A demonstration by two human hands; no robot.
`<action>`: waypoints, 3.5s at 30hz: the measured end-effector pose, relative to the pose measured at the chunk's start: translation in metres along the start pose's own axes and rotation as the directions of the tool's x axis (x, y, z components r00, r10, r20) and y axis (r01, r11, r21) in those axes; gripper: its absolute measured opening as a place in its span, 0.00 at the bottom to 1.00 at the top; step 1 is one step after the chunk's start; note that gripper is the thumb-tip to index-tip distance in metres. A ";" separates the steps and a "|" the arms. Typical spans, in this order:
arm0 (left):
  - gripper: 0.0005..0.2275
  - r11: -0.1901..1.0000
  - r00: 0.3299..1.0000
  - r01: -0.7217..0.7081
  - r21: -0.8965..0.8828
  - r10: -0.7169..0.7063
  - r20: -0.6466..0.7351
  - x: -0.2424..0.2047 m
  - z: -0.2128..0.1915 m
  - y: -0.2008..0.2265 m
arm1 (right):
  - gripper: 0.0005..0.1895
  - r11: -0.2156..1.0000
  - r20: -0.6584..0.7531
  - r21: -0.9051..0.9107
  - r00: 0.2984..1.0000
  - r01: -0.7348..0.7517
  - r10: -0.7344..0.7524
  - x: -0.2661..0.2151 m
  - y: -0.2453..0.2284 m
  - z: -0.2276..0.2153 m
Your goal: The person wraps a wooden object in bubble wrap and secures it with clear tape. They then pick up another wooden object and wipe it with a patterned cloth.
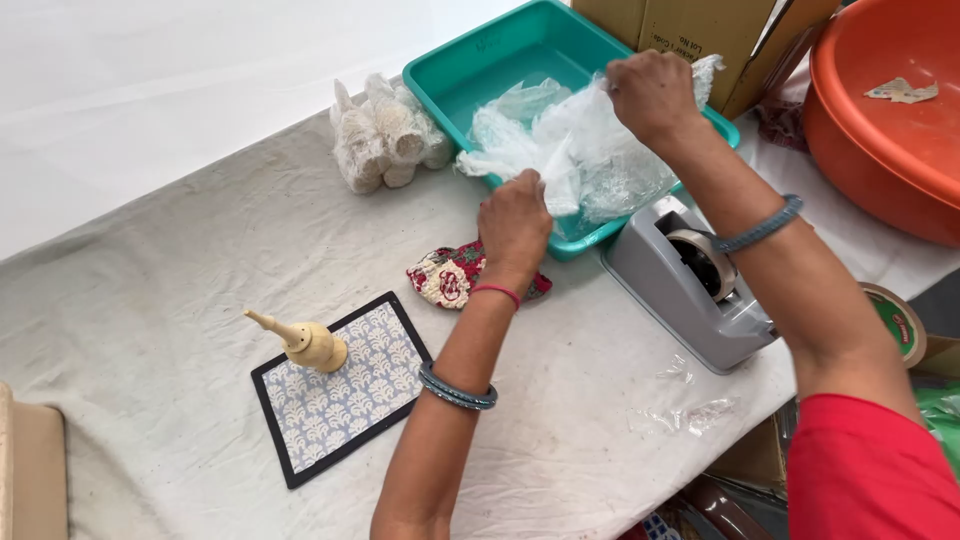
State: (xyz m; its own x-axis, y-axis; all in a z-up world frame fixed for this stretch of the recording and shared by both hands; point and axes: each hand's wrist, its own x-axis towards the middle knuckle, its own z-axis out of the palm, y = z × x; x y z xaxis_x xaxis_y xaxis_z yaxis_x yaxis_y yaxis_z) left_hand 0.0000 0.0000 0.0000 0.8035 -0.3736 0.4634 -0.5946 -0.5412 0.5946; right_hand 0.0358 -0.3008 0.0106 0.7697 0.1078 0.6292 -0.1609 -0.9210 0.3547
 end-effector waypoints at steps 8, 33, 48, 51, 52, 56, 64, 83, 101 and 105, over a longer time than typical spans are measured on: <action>0.07 0.951 0.998 0.066 -0.303 -0.061 0.026 -0.046 -0.018 -0.073 | 0.10 0.938 0.364 -0.020 0.871 -0.346 0.329 -0.005 0.032 -0.052; 0.08 -0.054 0.951 0.117 -0.992 -0.280 0.127 -0.027 -0.066 -0.065 | 0.62 0.739 0.289 0.654 0.956 -0.161 -0.048 -0.058 -0.161 -0.121; 0.09 0.273 0.763 0.057 -0.960 -0.632 -0.134 0.045 -0.154 -0.084 | 0.22 0.582 0.293 0.708 0.916 -0.400 0.274 -0.056 -0.033 -0.116; 0.09 0.246 0.735 0.056 -0.968 -0.667 -0.127 0.043 -0.161 -0.086 | 0.04 0.975 0.051 0.013 0.973 -0.224 0.223 -0.056 0.036 -0.091; 0.09 0.245 0.739 0.063 -0.967 -0.663 -0.120 0.042 -0.164 -0.087 | 0.04 0.973 0.055 0.010 0.971 -0.233 0.232 -0.073 0.066 -0.062; 0.08 0.247 0.725 -0.019 -0.969 -0.663 -0.183 0.037 -0.184 -0.095 | 0.05 0.943 -0.112 -0.227 0.969 -0.242 0.222 -0.082 0.138 0.012; 0.06 0.144 0.944 -0.045 -0.989 -0.317 -0.090 -0.007 -0.226 -0.045 | 0.51 0.949 0.388 0.297 0.921 -0.107 -0.018 -0.038 -0.030 -0.034; 0.04 0.022 0.947 -0.027 -0.999 -0.320 -0.033 -0.164 -0.311 -0.117 | 0.25 0.915 0.259 0.363 0.925 0.175 -0.279 0.009 -0.190 -0.252; 0.24 0.969 0.873 -0.009 -0.245 -0.112 -0.475 -0.244 -0.275 -0.130 | 0.35 0.049 0.154 0.988 0.877 -0.148 -0.456 -0.047 -0.411 -0.234; 0.12 0.879 0.815 0.188 -0.437 -0.388 -0.429 -0.265 -0.245 -0.173 | 0.20 0.026 -0.055 0.997 0.943 0.068 -0.329 -0.063 -0.414 -0.211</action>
State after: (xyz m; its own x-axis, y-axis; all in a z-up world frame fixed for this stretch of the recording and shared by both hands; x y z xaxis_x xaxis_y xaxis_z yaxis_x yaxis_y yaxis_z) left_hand -0.1173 0.3769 -0.0645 0.8737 0.2291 0.4291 -0.3839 -0.2168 0.8975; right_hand -0.0763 0.1530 -0.0299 0.7445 0.4256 0.5144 0.6639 -0.3904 -0.6378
